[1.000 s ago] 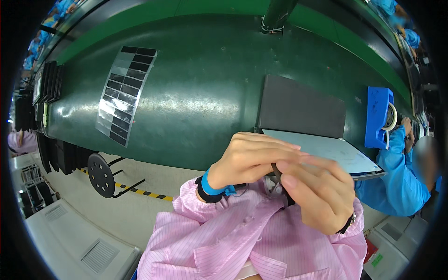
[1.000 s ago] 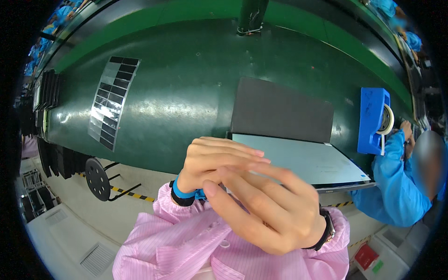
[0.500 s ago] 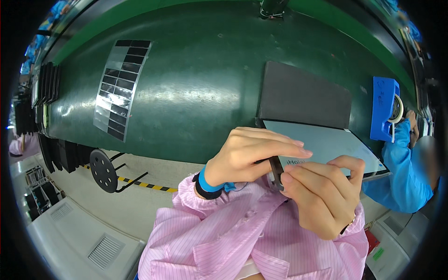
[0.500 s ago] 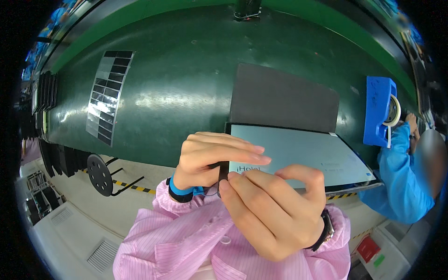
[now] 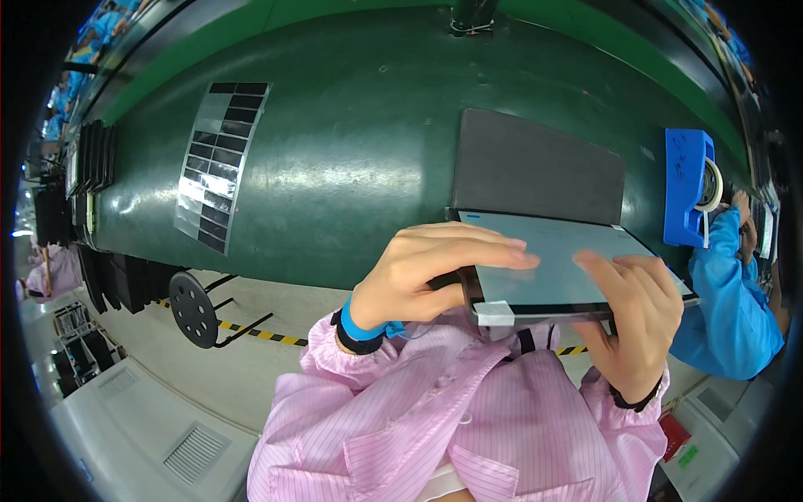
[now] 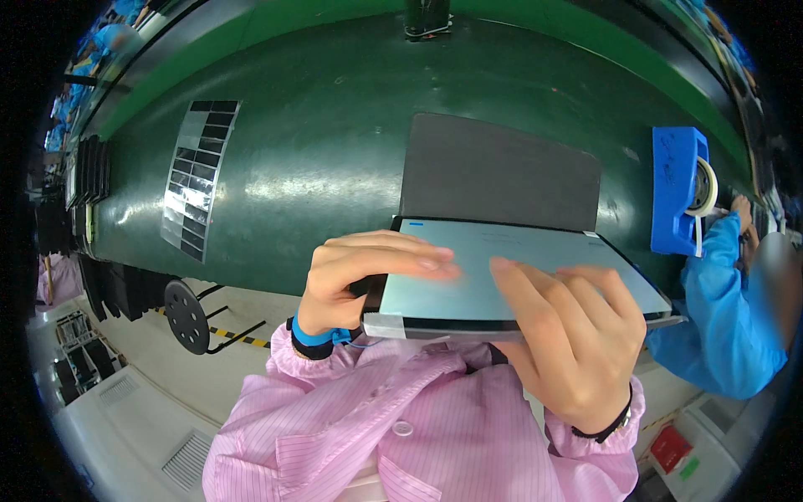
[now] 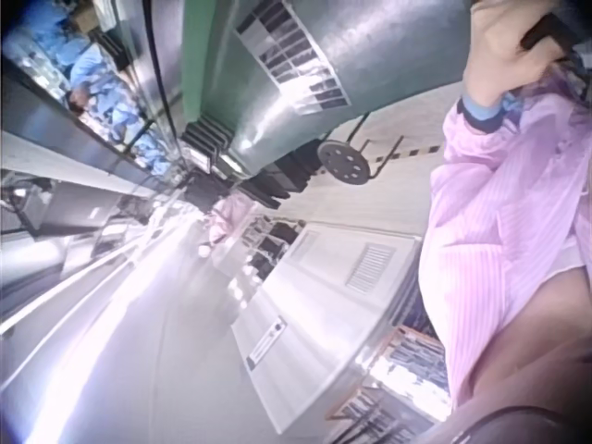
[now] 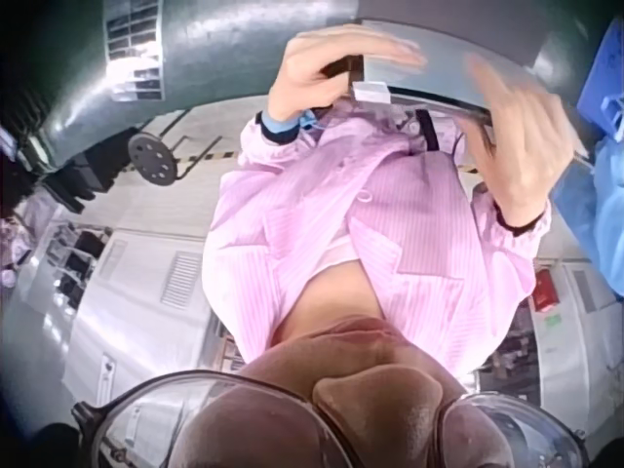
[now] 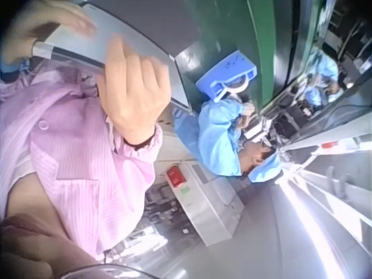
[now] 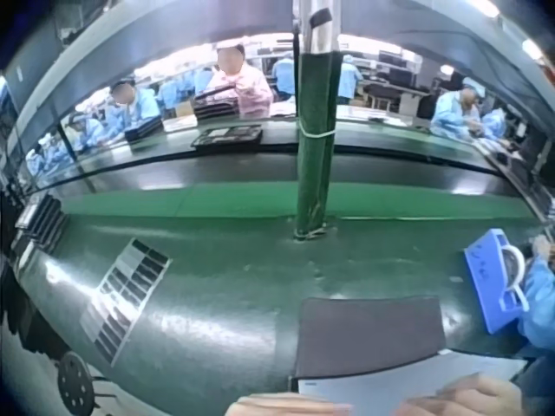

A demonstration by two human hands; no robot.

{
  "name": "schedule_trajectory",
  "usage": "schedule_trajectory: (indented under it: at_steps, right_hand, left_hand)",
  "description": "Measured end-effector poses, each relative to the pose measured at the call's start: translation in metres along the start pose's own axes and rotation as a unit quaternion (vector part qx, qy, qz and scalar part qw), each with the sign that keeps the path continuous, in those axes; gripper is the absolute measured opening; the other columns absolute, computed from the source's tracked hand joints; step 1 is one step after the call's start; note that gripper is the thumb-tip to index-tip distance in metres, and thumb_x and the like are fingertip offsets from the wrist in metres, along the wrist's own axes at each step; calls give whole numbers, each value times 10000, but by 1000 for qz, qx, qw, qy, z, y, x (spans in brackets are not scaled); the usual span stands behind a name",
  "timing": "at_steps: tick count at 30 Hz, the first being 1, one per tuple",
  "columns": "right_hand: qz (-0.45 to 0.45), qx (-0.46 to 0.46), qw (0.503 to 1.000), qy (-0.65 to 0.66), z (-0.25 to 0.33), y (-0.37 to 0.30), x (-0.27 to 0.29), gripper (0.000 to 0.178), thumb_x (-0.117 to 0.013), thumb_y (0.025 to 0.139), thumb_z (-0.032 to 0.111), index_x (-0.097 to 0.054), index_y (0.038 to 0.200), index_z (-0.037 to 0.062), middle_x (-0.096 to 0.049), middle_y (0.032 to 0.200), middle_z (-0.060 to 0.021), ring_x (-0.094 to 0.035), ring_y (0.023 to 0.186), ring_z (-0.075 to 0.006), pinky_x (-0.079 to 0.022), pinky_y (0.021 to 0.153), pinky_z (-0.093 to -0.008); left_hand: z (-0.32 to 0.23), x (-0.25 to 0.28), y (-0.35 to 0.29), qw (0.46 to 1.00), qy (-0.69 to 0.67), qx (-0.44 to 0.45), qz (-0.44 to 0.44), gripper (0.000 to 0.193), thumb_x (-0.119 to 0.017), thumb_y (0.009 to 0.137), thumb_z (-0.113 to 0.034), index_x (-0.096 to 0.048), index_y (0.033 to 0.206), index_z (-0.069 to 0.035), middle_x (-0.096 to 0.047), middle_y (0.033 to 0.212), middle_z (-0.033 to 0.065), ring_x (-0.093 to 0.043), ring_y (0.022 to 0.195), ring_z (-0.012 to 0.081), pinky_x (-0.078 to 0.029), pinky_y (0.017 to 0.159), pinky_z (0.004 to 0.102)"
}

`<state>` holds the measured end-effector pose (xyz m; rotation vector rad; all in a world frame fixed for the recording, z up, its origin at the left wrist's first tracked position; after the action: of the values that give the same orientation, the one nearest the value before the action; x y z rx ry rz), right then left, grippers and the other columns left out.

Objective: The recorder is assembling and testing tablets on a production line.

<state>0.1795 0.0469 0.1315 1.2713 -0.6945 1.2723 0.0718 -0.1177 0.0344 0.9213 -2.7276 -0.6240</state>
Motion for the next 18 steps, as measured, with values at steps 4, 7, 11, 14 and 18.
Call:
schedule_trajectory:
  at_steps: [4, 7, 11, 14, 18]
  right_hand:
    - [-37, 12, 999, 9, -7, 3, -5, 446, -638, 661, 276, -597, 994, -18, -619, 765, -81, -519, 569, -216, -439, 582, -321]
    - [-64, 18, 998, 11, -9, 6, -7, 435, -642, 648, 282, -611, 968, -12, -601, 725, -77, -518, 560, -219, -427, 566, -319]
    - [-78, -3, 997, 11, -10, 10, -6, 427, -680, 626, 250, -618, 965, -4, -586, 681, -71, -523, 548, -221, -417, 548, -304]
    - [-93, 0, 996, 16, -11, 12, -8, 432, -706, 612, 222, -618, 971, -2, -582, 671, -70, -531, 548, -214, -413, 540, -297]
    - [-87, -7, 996, 10, -15, 13, -5, 448, -728, 618, 212, -610, 1009, 30, -598, 699, -55, -540, 556, -198, -408, 536, -287]
  left_hand:
    - [-7, 6, 3, 996, 76, -20, 28, 607, -753, 616, -120, -525, 1164, 4, -615, 1080, 192, -617, 968, 305, -467, 845, 391]
    - [-2, 3, -2, 988, 153, -27, -11, 775, -816, 576, -184, -449, 1240, -25, -612, 1070, 173, -624, 886, 283, -477, 793, 381]
    - [-12, 7, 8, 955, 287, -63, -26, 739, -791, 587, -185, -452, 1225, -31, -643, 963, 143, -634, 799, 241, -482, 690, 322]
    - [-27, 16, 17, 932, 352, -84, 33, 717, -810, 594, -135, -458, 1213, -48, -650, 949, 145, -633, 783, 213, -477, 624, 283]
    - [-36, 18, 20, 932, 311, -171, -65, 644, -859, 557, -200, -469, 1054, -79, -580, 1001, 164, -588, 825, 244, -494, 629, 320]
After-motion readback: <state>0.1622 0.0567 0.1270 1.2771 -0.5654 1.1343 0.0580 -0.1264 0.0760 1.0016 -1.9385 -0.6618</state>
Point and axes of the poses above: each hand's wrist, its own y-axis towards the middle knuckle, its own x-axis out of the back of the hand, z = x × y, the point moved 2 cm from there along y, towards the middle knuckle
